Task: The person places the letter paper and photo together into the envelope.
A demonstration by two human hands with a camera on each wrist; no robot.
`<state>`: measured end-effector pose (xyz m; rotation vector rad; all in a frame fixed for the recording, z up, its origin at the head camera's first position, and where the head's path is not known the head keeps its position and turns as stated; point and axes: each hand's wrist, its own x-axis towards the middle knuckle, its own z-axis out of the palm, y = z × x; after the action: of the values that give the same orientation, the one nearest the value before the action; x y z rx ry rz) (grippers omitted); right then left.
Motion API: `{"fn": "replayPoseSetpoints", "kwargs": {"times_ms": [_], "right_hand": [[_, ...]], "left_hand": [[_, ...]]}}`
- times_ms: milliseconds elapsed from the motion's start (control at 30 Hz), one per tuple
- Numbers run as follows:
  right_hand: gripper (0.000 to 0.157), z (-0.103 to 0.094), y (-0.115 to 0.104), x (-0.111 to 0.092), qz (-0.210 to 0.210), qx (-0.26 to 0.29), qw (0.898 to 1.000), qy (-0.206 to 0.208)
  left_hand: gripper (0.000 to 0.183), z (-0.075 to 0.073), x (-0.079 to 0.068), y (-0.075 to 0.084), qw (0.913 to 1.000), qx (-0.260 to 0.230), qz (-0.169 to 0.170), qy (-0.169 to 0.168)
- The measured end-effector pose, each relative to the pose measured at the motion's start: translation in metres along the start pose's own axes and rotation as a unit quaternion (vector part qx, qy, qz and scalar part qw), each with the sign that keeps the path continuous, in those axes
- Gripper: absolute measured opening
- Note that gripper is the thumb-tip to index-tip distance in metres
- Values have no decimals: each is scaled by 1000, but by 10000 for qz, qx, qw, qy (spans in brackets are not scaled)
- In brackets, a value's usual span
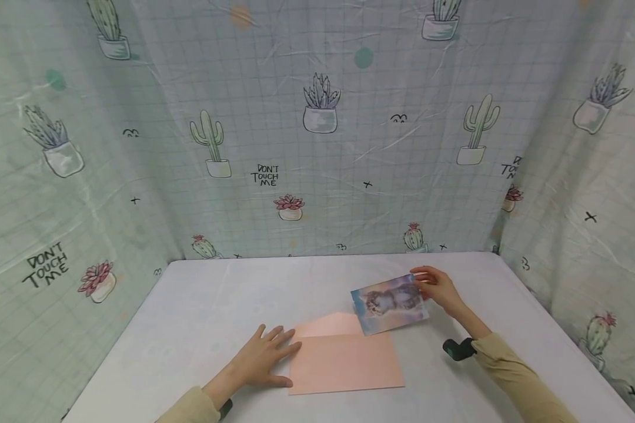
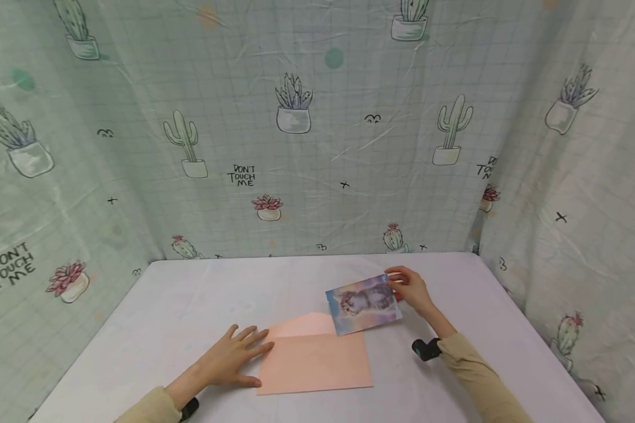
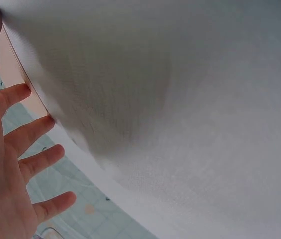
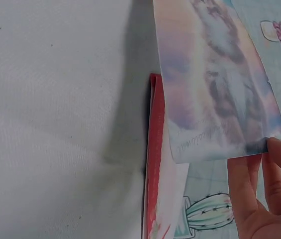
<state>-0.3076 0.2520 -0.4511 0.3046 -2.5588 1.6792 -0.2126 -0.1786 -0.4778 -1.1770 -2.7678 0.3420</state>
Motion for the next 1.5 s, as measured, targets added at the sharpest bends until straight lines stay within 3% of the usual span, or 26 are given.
{"fn": "replayPoseSetpoints", "kwargs": {"times_ms": [167, 500, 867, 1100, 1267, 1500], "right_hand": [[34, 8, -2, 4, -15, -433, 9991, 49], [28, 25, -5, 9, -601, -907, 9939, -202], [26, 46, -6, 13, -702, -978, 9916, -465], [23, 56, -12, 9, -962, -1205, 9857, -677], [23, 61, -19, 4, -885, -1044, 9860, -950], [23, 70, -19, 5, -841, -980, 9854, -1106]], "left_hand": [[76, 0, 0, 0, 9999, -142, -29, -48], [79, 1, 0, 0, 9997, -222, -18, -83], [82, 5, -1, 1, 9992, -61, 108, 382], [83, 3, 0, 2, 9998, -115, 18, 168], [84, 1, 0, 3, 9998, -185, -38, 25], [84, 1, -1, 2, 9996, -168, -25, 206]]}}
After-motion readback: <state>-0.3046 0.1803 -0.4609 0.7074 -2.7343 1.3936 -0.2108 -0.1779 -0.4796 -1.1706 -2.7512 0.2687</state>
